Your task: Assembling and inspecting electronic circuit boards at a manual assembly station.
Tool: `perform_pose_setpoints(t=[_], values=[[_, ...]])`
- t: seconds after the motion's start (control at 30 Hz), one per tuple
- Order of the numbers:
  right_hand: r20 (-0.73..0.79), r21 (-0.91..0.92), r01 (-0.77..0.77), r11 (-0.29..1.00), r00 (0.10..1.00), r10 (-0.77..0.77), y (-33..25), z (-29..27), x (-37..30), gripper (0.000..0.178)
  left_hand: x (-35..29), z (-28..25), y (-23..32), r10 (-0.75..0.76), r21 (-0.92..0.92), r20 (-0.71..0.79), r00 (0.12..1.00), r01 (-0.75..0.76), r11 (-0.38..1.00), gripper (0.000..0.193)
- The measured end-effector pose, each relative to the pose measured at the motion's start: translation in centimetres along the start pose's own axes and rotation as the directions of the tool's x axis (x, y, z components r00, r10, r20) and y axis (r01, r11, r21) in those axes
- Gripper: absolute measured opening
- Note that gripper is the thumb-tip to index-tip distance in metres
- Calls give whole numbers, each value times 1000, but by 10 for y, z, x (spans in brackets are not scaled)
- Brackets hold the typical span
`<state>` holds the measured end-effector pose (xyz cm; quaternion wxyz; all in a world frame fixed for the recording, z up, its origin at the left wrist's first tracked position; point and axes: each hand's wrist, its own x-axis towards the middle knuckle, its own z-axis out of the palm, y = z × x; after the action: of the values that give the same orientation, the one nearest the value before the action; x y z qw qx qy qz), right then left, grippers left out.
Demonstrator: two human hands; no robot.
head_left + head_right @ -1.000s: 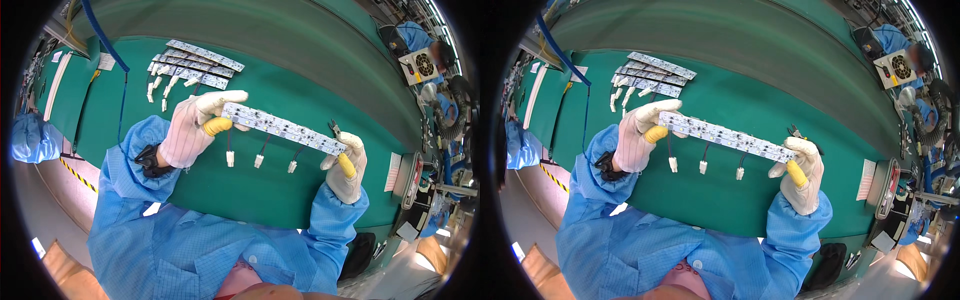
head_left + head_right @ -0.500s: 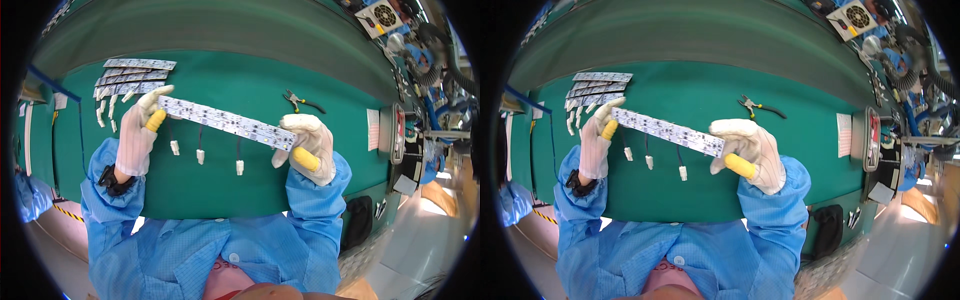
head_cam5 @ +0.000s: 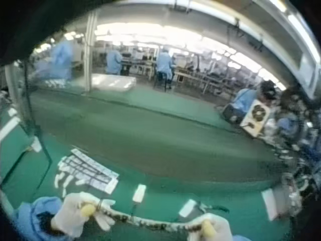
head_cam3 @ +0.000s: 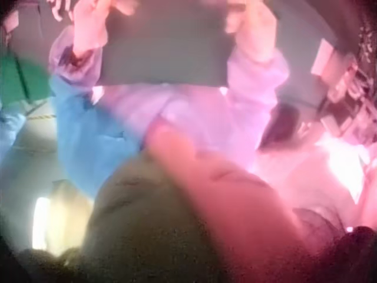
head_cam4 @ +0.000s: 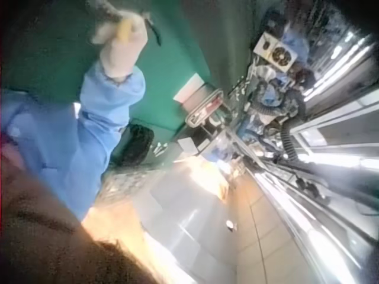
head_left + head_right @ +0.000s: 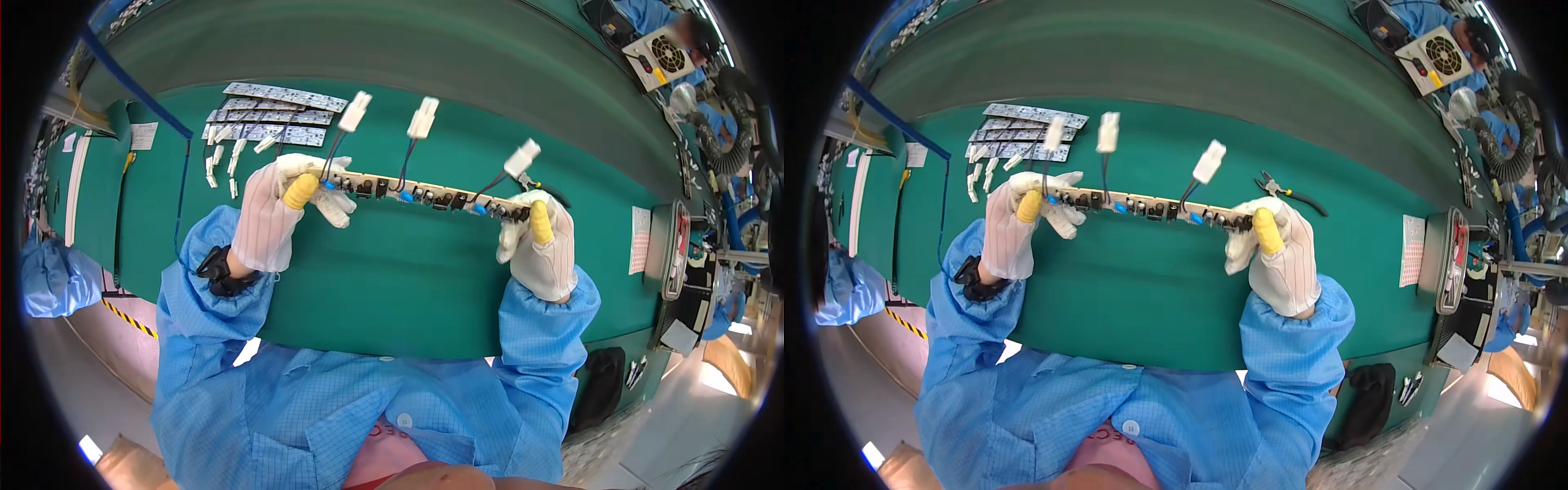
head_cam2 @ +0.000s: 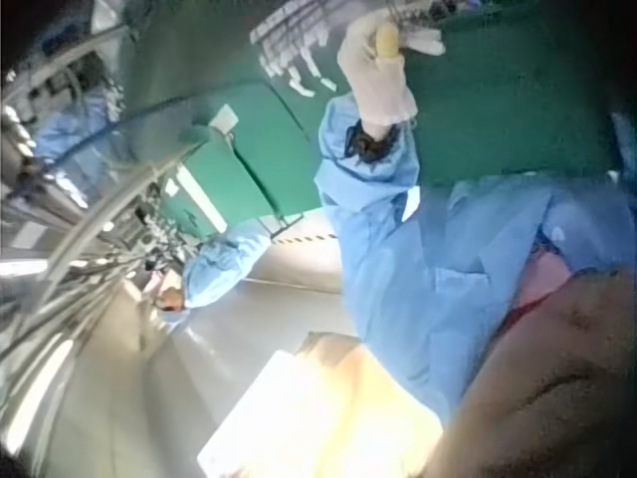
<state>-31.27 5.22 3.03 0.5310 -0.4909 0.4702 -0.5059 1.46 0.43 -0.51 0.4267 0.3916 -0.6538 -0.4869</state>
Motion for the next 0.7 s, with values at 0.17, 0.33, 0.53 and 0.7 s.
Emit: perform_pose_setpoints(t=[0.17, 0.33, 0.53, 0.7], values=[[111, 143, -38, 989, 994, 22, 3, -3, 1, 38, 10, 1, 10, 71, 287, -9, 997, -66, 956, 32], [199, 306, -13, 952, 979, -50, 4, -1, 2, 41, 16, 0, 14, 76, 358, 41, 996, -86, 930, 30], [268, 401, -160, 902, 962, 51, 10, -10, 7, 43, 13, 3, 16, -43, 102, 17, 999, 41, 994, 52], [153, 376, -231, 897, 970, 186, 3, -3, 1, 33, 12, 0, 21, -12, 147, 67, 998, 2, 989, 58]])
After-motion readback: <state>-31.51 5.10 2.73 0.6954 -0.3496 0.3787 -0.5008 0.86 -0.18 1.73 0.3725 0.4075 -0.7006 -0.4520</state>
